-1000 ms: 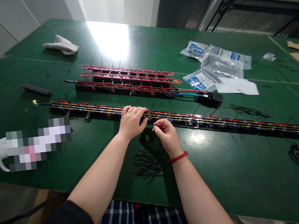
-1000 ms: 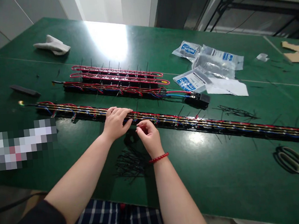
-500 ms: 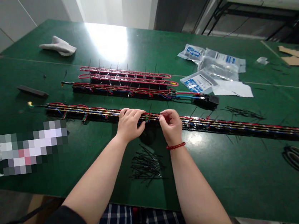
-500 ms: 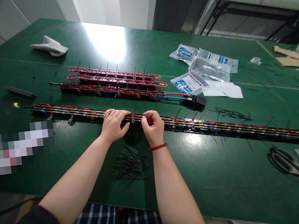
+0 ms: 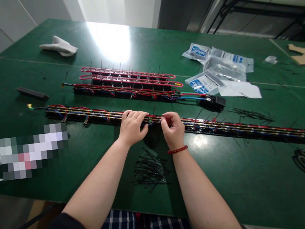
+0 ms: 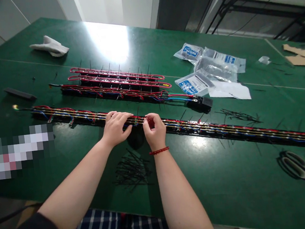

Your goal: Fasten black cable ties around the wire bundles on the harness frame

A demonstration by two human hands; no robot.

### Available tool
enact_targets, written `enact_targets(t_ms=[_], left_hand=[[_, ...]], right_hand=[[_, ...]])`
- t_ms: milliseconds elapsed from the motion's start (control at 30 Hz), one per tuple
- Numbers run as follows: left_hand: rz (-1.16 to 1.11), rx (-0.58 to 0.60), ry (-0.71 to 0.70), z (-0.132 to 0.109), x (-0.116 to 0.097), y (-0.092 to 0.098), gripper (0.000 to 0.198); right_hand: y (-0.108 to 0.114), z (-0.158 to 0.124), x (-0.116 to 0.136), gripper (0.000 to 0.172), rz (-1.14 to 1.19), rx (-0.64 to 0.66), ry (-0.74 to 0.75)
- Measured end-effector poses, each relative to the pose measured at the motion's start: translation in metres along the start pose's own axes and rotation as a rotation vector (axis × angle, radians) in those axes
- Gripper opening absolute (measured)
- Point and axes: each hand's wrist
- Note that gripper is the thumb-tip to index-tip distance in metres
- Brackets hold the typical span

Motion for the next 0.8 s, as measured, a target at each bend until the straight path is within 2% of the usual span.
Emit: enact_targets(t_ms=[600,800], left_hand=[[-0.012,-0.054,-0.001,0.003,-0.0012,-0.006,0.026],[-0.004,-0.046,0.014,0.0034,-0.0016,-0.0061,0.025]], right_hand=[[-0.0018,0.0016,0.0021,0.008,-0.089,-0.005,0.034],[-0.0011,-0.0024,-0.0002,0.01,-0.223,-0.001,0.163]])
Point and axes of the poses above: each hand's wrist, its own z-axis towards the middle knuckle, its own y-axis out of the back of the hand, x = y × z, and after that the axes turned 14 degrees about y, right-handed
